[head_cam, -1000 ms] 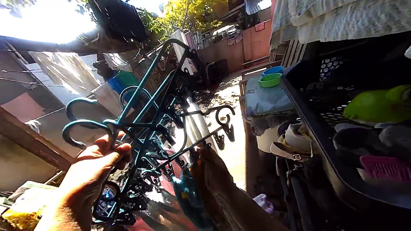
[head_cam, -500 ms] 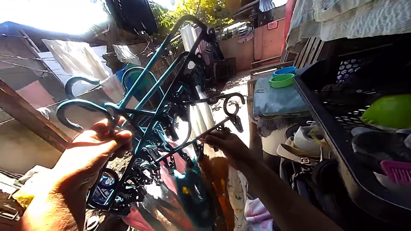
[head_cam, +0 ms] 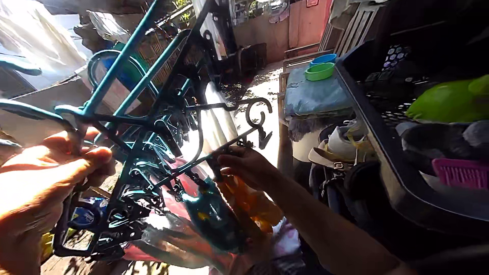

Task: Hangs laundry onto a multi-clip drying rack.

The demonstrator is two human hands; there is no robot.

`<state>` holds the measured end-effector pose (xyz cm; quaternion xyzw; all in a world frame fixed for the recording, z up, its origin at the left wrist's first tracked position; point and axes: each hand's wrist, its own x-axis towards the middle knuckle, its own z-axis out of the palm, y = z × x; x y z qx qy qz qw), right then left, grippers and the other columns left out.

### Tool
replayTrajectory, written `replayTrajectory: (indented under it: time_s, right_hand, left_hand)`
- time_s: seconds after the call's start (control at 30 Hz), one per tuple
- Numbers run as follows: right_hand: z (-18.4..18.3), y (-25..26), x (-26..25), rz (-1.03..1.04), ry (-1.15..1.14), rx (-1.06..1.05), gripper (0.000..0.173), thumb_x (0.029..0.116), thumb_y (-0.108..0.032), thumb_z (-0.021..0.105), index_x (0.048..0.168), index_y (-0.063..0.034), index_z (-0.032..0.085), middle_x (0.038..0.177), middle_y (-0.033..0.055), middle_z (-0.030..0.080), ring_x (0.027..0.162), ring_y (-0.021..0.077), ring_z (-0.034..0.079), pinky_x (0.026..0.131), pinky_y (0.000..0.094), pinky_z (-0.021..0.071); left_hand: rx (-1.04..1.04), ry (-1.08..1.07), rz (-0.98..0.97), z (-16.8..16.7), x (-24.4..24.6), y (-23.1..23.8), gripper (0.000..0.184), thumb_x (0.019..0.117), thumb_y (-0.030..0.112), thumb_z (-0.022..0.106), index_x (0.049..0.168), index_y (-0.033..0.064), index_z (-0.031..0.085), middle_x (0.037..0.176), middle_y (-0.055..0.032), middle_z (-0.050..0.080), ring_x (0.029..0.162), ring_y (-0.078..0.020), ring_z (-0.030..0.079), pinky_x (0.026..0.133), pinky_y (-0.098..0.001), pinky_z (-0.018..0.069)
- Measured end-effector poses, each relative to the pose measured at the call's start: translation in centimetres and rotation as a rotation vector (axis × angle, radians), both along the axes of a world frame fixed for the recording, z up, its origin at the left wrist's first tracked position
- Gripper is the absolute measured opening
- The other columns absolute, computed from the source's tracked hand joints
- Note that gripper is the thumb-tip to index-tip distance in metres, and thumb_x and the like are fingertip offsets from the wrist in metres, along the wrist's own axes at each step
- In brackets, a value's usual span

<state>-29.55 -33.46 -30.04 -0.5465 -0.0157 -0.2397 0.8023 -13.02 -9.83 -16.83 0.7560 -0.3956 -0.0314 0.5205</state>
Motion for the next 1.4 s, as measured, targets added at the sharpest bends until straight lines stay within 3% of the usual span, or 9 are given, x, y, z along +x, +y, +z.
replayTrajectory:
  time_s: [0.13,0.33,0.53,0.7,0.9,1.07,1.13,1.3,1.4]
  right_hand:
    - [-0.8,0.1,-0.1,-0.006,-0.001,0.012,0.012,0.1038,-0.008,0.055,0.114,-0.0038,0.061,0.103,0.0020,0.069,0.095,0.0095,0.068,0.088,0.0307,0.0584]
    - [-2.8,-0.7,0.1,0.124,-0.054,-0.093,0.048,0.0848,0.003,0.071,0.129,-0.0030,0.054,0.113,0.0028,0.070,0.100,0.0069,0.068,0.089,0.0235,0.0565]
    - [-3.8,0.7,1.1,-0.050,-0.099,0.061,0.018,0.0936,-0.001,0.064,0.112,-0.0043,0.065,0.097,0.0005,0.074,0.089,0.0060,0.070,0.085,0.0242,0.0576]
    - [-3.3,2.1,1.8,-0.163,-0.091,0.118,0.018,0.0966,-0.011,0.063,0.113,-0.0060,0.066,0.099,0.0024,0.075,0.090,0.0069,0.070,0.082,0.0239,0.0569]
    - [-1.6,3.2,1.5,-0.249,-0.020,0.119,0.013,0.1029,-0.019,0.059,0.101,-0.0109,0.069,0.089,0.0002,0.075,0.080,0.0047,0.069,0.074,0.0204,0.0566]
    - [-2.0,2.1,1.5,-0.137,-0.003,-0.056,0.028,0.1005,-0.034,0.063,0.119,-0.0126,0.066,0.111,-0.0012,0.074,0.101,0.0059,0.069,0.087,0.0250,0.0564]
    - [-2.1,2.2,1.7,-0.092,-0.013,-0.113,0.033,0.0943,-0.029,0.071,0.121,-0.0118,0.066,0.109,-0.0024,0.073,0.095,0.0053,0.068,0.083,0.0248,0.0576]
    - [-2.0,2.8,2.3,-0.144,-0.020,-0.072,0.009,0.0982,-0.019,0.066,0.105,-0.0150,0.072,0.092,-0.0056,0.071,0.078,0.0025,0.064,0.071,0.0224,0.0557]
    - [-2.6,1.9,1.6,-0.050,0.046,-0.124,0.032,0.0933,-0.025,0.070,0.123,-0.0142,0.065,0.096,-0.0068,0.069,0.078,0.0001,0.062,0.071,0.0198,0.0545]
  left_hand:
    - [-0.078,-0.004,-0.153,-2.1,2.0,0.0,0.030,0.0966,-0.002,0.052,0.124,0.0092,0.057,0.077,0.0065,0.065,0.054,0.0018,0.057,0.051,-0.0107,0.0488]
    - [-0.090,0.005,-0.125,-2.5,2.4,-0.6,0.031,0.0968,0.001,0.055,0.127,0.0090,0.056,0.077,0.0048,0.066,0.054,-0.0002,0.058,0.051,-0.0129,0.0508]
    - [-0.047,0.014,0.011,-1.7,-0.4,-1.4,0.028,0.0984,-0.003,0.055,0.122,0.0115,0.057,0.077,0.0107,0.066,0.058,0.0053,0.059,0.053,-0.0095,0.0502]
    - [-0.048,0.024,0.026,-1.6,-1.1,-1.8,0.029,0.0962,-0.003,0.058,0.120,0.0132,0.057,0.077,0.0091,0.064,0.060,0.0037,0.059,0.055,-0.0107,0.0505]
    - [-0.042,0.120,0.130,-1.0,-2.1,-1.7,0.031,0.0990,-0.002,0.056,0.128,0.0084,0.056,0.084,0.0019,0.064,0.064,-0.0008,0.060,0.059,-0.0139,0.0512]
    - [-0.082,0.137,0.119,-0.8,-1.8,-1.4,0.024,0.0995,-0.001,0.056,0.120,0.0097,0.059,0.081,0.0028,0.065,0.064,-0.0014,0.061,0.059,-0.0145,0.0525]
    - [-0.100,0.141,0.089,-0.7,-1.7,-1.4,0.026,0.0985,-0.003,0.056,0.122,0.0082,0.059,0.079,0.0024,0.065,0.061,-0.0016,0.060,0.056,-0.0140,0.0513]
    - [-0.046,0.124,0.086,-0.4,-2.1,-1.7,0.025,0.0982,-0.002,0.058,0.121,0.0075,0.059,0.076,0.0014,0.065,0.058,-0.0019,0.058,0.054,-0.0142,0.0484]
    - [-0.075,0.114,0.083,-0.4,-1.7,-1.3,0.026,0.0978,-0.003,0.058,0.121,0.0078,0.060,0.076,0.0023,0.065,0.058,-0.0014,0.058,0.054,-0.0139,0.0486]
